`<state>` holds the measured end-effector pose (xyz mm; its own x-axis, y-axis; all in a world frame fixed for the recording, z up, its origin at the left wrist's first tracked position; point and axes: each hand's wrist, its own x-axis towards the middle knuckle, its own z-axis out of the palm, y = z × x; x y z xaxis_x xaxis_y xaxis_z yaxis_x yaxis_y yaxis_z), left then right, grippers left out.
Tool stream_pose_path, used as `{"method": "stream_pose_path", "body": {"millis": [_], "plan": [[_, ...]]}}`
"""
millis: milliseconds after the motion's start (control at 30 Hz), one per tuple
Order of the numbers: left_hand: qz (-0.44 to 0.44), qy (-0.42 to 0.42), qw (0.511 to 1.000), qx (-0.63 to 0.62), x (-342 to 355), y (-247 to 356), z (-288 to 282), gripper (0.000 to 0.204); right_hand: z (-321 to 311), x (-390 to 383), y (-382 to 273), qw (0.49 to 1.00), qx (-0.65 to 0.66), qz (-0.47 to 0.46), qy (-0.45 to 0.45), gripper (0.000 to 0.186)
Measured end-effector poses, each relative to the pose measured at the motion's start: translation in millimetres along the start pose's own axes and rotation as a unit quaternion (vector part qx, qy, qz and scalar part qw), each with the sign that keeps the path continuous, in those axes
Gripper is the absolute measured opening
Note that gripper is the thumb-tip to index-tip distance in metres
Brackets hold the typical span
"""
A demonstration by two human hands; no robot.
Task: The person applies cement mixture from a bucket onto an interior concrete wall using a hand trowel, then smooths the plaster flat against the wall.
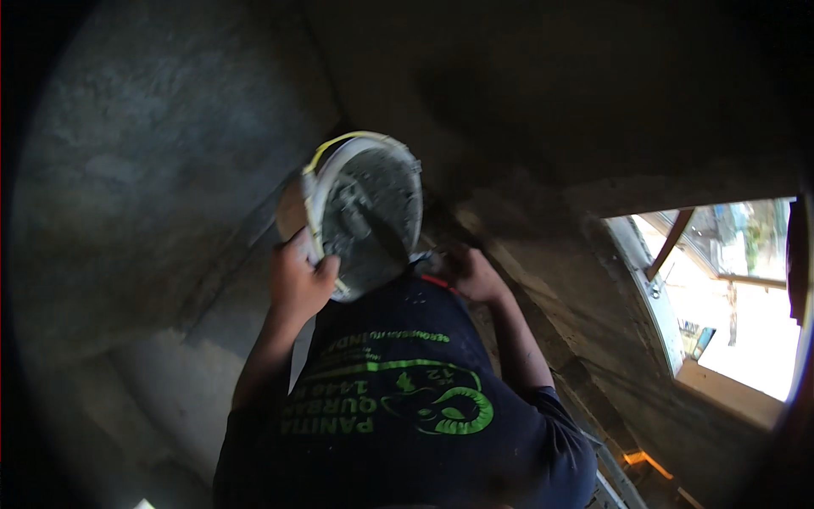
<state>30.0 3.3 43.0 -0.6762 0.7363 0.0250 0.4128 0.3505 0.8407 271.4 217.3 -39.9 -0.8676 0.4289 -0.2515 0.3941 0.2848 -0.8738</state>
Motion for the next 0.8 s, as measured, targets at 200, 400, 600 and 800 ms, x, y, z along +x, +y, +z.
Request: {"method": "stream_pose_path", "body": {"millis": [200,400,600,800], "plan": [[0.039,0.028,0.999,0.022,-0.6,9.9,-1.4,0.024,10.9,11.3,-8.1,1.000,-0.023,0.003,0.011,0.034],[0.046,0.007,0.999,0.015,-1.2,20.0,-3.7,0.023,25.0,53.2,-18.9,0.992,0.046,0.053,-0.100,0.033],[0.043,0.012,0.999,0.030,-6.3,17.7,-2.8,0.024,20.4,39.7,5.0,0.947,0.234,0.119,-0.186,0.032],[0.033,0.023,0.999,0.019,-4.2,12.9,0.5,0.021,9.1,28.2,9.2,0.973,0.181,-0.024,-0.138,0.036]]}}
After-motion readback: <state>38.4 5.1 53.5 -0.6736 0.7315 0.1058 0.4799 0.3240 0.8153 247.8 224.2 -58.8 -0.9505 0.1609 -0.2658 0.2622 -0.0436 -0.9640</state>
